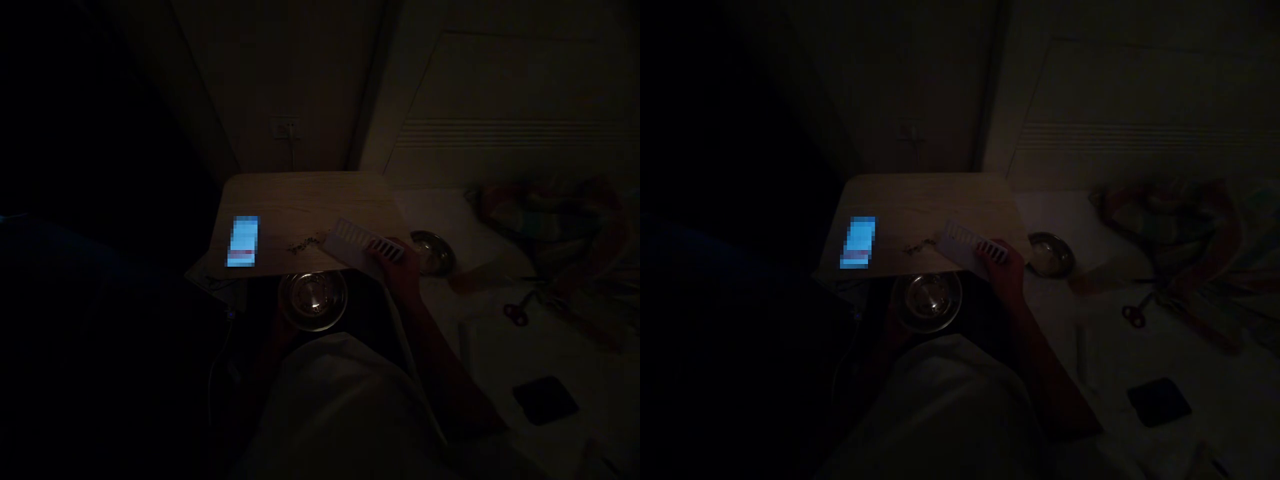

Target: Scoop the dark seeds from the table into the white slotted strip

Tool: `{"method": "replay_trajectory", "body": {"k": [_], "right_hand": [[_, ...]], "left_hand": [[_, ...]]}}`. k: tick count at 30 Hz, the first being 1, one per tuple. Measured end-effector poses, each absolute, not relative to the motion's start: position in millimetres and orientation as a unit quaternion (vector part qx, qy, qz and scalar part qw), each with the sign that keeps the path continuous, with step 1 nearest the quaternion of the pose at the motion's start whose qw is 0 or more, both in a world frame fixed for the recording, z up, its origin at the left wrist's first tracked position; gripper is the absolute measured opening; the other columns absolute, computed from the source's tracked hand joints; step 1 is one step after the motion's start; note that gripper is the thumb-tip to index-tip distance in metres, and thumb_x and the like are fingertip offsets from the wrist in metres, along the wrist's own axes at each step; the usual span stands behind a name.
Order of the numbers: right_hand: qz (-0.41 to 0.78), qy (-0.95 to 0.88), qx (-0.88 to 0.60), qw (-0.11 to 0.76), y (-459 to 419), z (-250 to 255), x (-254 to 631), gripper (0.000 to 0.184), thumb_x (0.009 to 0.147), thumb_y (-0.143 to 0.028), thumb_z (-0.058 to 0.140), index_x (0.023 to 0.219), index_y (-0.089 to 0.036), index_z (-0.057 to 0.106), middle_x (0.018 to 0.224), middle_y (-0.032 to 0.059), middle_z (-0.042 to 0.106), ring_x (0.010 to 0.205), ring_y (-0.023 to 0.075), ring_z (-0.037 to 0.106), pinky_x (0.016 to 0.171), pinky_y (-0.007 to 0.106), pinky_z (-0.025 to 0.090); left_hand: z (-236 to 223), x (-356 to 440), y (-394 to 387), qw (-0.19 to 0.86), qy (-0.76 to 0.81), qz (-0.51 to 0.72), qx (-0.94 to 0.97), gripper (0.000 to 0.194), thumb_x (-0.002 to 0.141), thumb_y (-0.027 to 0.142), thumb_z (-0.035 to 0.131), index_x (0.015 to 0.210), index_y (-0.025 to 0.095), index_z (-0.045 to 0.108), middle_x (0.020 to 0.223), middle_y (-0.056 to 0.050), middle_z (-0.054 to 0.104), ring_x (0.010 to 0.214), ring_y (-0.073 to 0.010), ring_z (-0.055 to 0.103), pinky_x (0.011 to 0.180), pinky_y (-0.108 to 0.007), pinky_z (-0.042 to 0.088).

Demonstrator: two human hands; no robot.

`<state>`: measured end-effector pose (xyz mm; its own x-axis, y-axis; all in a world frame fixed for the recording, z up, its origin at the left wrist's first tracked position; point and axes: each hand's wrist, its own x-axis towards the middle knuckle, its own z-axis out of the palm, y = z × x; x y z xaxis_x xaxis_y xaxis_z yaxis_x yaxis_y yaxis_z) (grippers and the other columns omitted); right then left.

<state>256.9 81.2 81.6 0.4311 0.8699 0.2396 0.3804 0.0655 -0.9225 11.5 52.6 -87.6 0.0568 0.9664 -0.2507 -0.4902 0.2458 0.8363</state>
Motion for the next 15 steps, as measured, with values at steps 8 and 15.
{"method": "replay_trajectory", "body": {"k": [8,15], "right_hand": [[0.310,-0.528,-0.611,0.502,80.0,71.4,253.3,0.019,0.067,-0.033,0.069,0.078,-0.018,0.066,0.073,0.0012,0.066,0.065,0.0148,0.058,0.058,0.025,0.045],[0.338,-0.528,-0.597,0.500,91.4,52.3,246.9,0.023,0.067,-0.036,0.069,0.078,-0.017,0.065,0.072,0.0009,0.064,0.064,0.0140,0.057,0.057,0.025,0.045]], "left_hand": [[-58.5,20.3,57.6,0.699,0.371,0.538,0.289,0.053,0.077,0.052,0.059,0.123,0.024,0.058,0.131,-0.004,0.055,0.127,-0.0274,0.042,0.105,-0.039,0.036],[-56.4,16.1,54.3,0.636,0.449,0.536,0.327,0.063,0.056,0.019,0.081,0.115,0.028,0.062,0.132,0.001,0.053,0.136,-0.0265,0.027,0.114,-0.040,0.019]]}}
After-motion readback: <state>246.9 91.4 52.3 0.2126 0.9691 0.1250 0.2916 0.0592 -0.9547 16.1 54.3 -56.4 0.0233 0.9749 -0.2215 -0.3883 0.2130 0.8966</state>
